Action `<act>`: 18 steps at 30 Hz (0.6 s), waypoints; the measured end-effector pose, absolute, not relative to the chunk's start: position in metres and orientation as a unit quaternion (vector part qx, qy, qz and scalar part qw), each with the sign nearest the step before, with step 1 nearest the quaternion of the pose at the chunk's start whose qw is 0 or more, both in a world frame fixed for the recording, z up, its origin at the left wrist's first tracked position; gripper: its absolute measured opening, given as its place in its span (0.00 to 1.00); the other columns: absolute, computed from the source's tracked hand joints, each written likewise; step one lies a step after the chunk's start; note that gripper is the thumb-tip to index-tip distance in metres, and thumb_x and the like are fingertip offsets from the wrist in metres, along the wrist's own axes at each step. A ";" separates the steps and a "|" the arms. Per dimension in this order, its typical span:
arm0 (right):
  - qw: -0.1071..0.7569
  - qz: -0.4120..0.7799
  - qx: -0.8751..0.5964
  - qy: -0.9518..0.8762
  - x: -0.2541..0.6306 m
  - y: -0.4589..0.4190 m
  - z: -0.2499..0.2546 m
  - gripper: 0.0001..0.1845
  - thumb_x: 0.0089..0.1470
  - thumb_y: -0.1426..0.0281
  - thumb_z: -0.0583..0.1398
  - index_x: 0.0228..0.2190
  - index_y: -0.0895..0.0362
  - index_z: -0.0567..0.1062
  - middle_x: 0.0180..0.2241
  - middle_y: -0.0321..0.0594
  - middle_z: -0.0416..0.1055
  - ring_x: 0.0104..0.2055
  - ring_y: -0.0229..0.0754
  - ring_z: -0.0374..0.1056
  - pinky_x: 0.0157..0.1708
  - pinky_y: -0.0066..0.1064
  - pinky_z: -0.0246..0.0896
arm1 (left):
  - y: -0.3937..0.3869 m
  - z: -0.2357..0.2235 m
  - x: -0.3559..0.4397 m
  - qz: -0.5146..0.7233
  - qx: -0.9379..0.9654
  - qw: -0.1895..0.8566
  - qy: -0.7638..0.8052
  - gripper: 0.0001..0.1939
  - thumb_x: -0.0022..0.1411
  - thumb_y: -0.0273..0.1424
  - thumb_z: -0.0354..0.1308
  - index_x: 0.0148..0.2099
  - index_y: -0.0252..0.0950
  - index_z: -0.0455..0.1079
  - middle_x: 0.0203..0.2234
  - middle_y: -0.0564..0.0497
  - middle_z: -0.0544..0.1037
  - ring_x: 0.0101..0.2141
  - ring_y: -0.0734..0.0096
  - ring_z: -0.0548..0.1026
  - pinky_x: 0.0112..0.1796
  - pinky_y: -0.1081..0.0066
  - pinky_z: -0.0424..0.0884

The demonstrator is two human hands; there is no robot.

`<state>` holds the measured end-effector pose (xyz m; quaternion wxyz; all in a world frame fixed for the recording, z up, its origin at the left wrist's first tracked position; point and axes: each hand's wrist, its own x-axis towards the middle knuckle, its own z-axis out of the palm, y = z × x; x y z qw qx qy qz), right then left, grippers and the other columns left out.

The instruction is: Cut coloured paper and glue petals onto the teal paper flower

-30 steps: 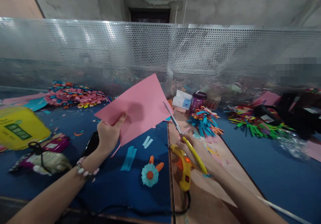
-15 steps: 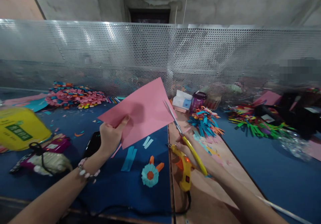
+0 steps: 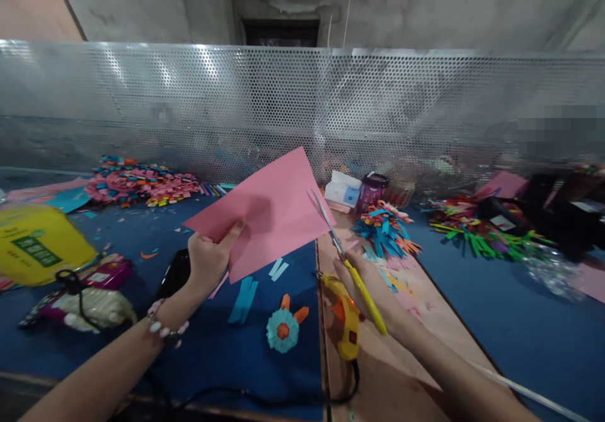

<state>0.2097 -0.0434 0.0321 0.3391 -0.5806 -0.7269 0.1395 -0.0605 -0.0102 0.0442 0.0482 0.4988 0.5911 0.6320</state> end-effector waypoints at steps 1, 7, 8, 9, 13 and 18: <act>0.343 0.136 -0.580 -0.726 0.209 -0.043 0.032 0.15 0.54 0.60 0.48 0.22 0.55 0.62 0.20 0.36 0.64 0.24 0.39 0.62 0.24 0.29 0.52 | -0.010 0.044 -0.060 0.635 0.497 0.049 0.590 0.29 0.44 0.42 0.64 0.10 0.38 0.48 0.07 0.58 0.55 0.12 0.80 0.55 0.15 0.74 0.54; 0.346 0.160 -0.575 -0.724 0.208 -0.045 0.035 0.17 0.54 0.62 0.48 0.21 0.57 0.67 0.20 0.37 0.67 0.23 0.38 0.63 0.23 0.28 0.52 | -0.008 0.043 -0.061 0.638 0.495 0.056 0.587 0.29 0.43 0.42 0.65 0.10 0.38 0.47 0.08 0.59 0.51 0.12 0.81 0.53 0.14 0.75 0.53; 0.345 0.162 -0.574 -0.724 0.208 -0.044 0.034 0.16 0.53 0.63 0.48 0.21 0.57 0.67 0.20 0.38 0.68 0.22 0.38 0.63 0.22 0.28 0.52 | -0.009 0.043 -0.061 0.640 0.494 0.062 0.585 0.29 0.43 0.41 0.65 0.10 0.38 0.47 0.08 0.59 0.51 0.12 0.81 0.53 0.14 0.75 0.53; 0.344 0.160 -0.576 -0.724 0.209 -0.044 0.033 0.16 0.53 0.63 0.49 0.22 0.57 0.68 0.20 0.38 0.68 0.22 0.39 0.62 0.22 0.29 0.52 | -0.009 0.043 -0.060 0.643 0.493 0.069 0.582 0.28 0.43 0.41 0.65 0.11 0.38 0.48 0.09 0.59 0.52 0.13 0.81 0.53 0.14 0.75 0.53; 0.333 0.141 -0.580 -0.730 0.210 -0.039 0.027 0.16 0.52 0.64 0.49 0.21 0.57 0.69 0.19 0.38 0.68 0.22 0.39 0.63 0.23 0.29 0.52 | -0.010 0.045 -0.059 0.650 0.496 0.083 0.569 0.25 0.44 0.38 0.65 0.12 0.36 0.52 0.09 0.59 0.54 0.13 0.81 0.53 0.15 0.76 0.54; 0.333 0.123 -0.585 -0.729 0.212 -0.034 0.024 0.16 0.54 0.63 0.48 0.21 0.57 0.66 0.20 0.38 0.69 0.22 0.39 0.64 0.23 0.28 0.52 | -0.009 0.045 -0.060 0.664 0.500 0.091 0.549 0.23 0.45 0.37 0.64 0.13 0.35 0.55 0.09 0.59 0.56 0.13 0.81 0.56 0.16 0.77 0.56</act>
